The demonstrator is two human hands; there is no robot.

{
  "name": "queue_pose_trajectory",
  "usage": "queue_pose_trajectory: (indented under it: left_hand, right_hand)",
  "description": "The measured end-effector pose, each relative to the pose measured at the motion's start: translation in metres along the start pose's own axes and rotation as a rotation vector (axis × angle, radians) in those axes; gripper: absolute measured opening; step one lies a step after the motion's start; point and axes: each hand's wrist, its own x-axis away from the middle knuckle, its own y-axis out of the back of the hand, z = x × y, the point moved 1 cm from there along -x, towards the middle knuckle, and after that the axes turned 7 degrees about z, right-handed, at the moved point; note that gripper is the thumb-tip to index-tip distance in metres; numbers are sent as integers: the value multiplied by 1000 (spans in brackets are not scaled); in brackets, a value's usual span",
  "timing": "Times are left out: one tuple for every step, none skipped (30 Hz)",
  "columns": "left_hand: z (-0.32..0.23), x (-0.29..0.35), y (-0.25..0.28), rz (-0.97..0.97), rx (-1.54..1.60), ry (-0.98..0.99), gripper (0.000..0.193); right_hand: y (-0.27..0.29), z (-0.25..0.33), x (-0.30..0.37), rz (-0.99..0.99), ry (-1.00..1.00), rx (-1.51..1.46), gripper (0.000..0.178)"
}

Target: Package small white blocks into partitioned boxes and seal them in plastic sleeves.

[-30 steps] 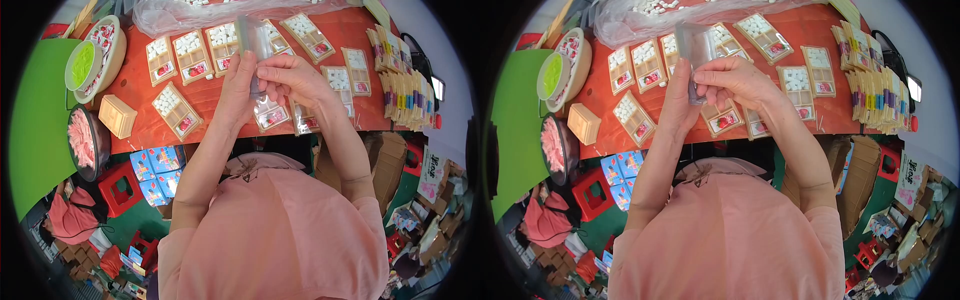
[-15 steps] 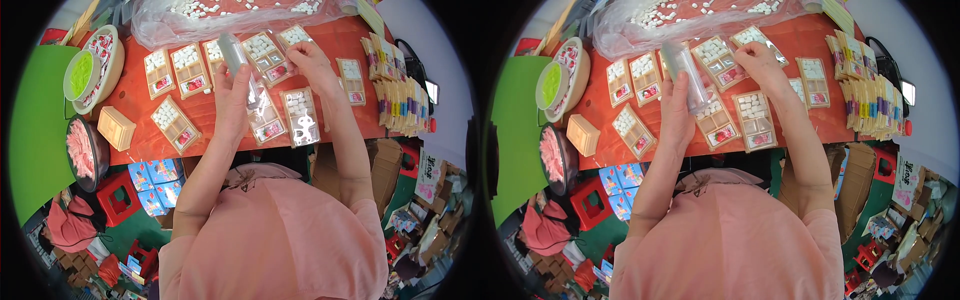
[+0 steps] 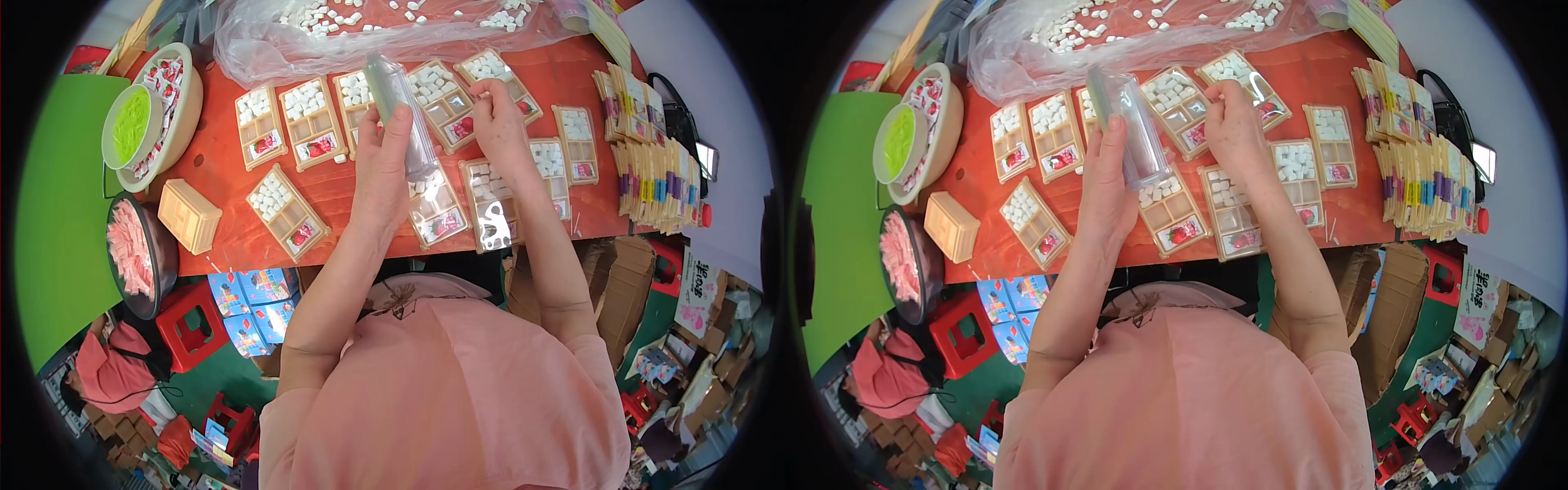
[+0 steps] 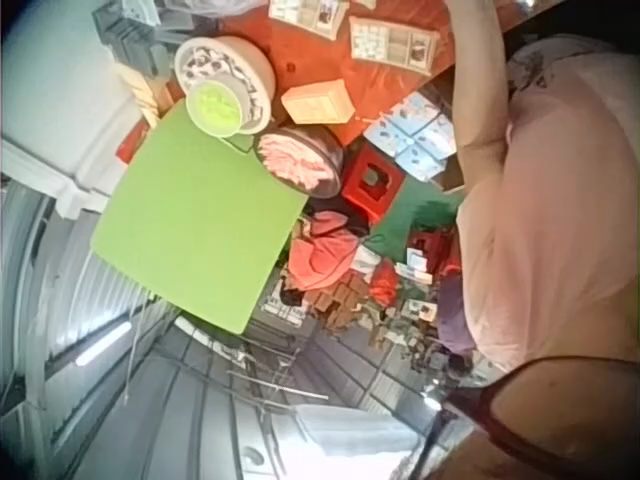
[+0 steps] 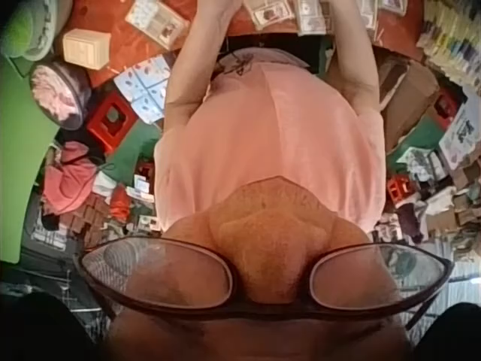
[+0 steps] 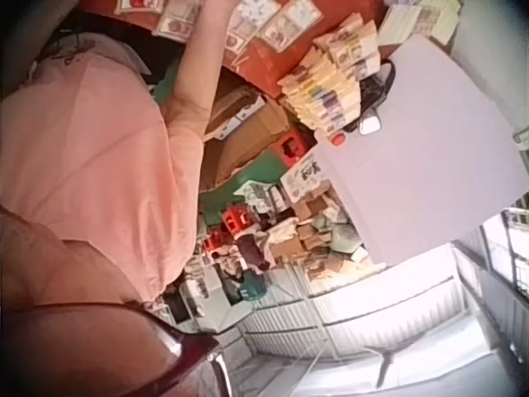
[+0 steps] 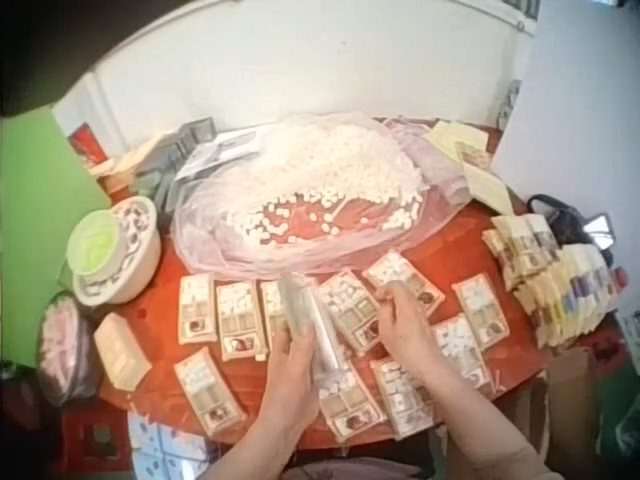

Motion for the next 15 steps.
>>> queue_pose_trajectory:
  left_hand:
    - [-3,0,-2,28,-2,1,72]
    - [-6,0,-3,55,-3,1,68]
    - [-8,0,-4,58,-1,1,68]
    - [-11,1,-5,45,-12,-25,65]
    - [-12,2,-5,32,-21,-51,62]
    - [-11,0,-3,36,-18,-49,62]
    - [-9,-1,1,26,-9,-39,62]
    - [-7,-3,5,16,1,-27,61]
    - [-4,-4,6,14,0,-29,61]
    - [-1,-5,7,18,7,-20,60]
    - [1,-5,8,22,12,-11,59]
    - [2,-6,9,21,14,-10,59]
    - [3,-5,9,19,18,-10,57]
    - [3,-5,10,16,22,-10,56]
    - [2,-5,10,14,22,-10,56]
  right_hand:
    - [0,-1,0,9,-39,-121,19]
    - [1,-2,-1,8,-38,-120,19]
    - [2,-5,-3,67,-123,-258,19]
    - [3,-7,-5,126,-210,-396,20]
    - [4,-10,-6,124,-211,-393,20]
    - [3,-13,-8,121,-213,-367,20]
    - [3,-10,-9,123,-213,-347,21]
    - [4,-7,-8,125,-211,-349,21]
    - [6,-3,-5,97,-141,-178,20]
    - [6,3,-2,68,-73,-4,20]
    - [5,5,0,68,-73,-2,20]
    - [3,8,2,50,-18,190,20]
    - [2,15,4,31,36,382,20]
    - [3,21,7,33,36,382,20]
    - [4,28,9,68,25,547,23]
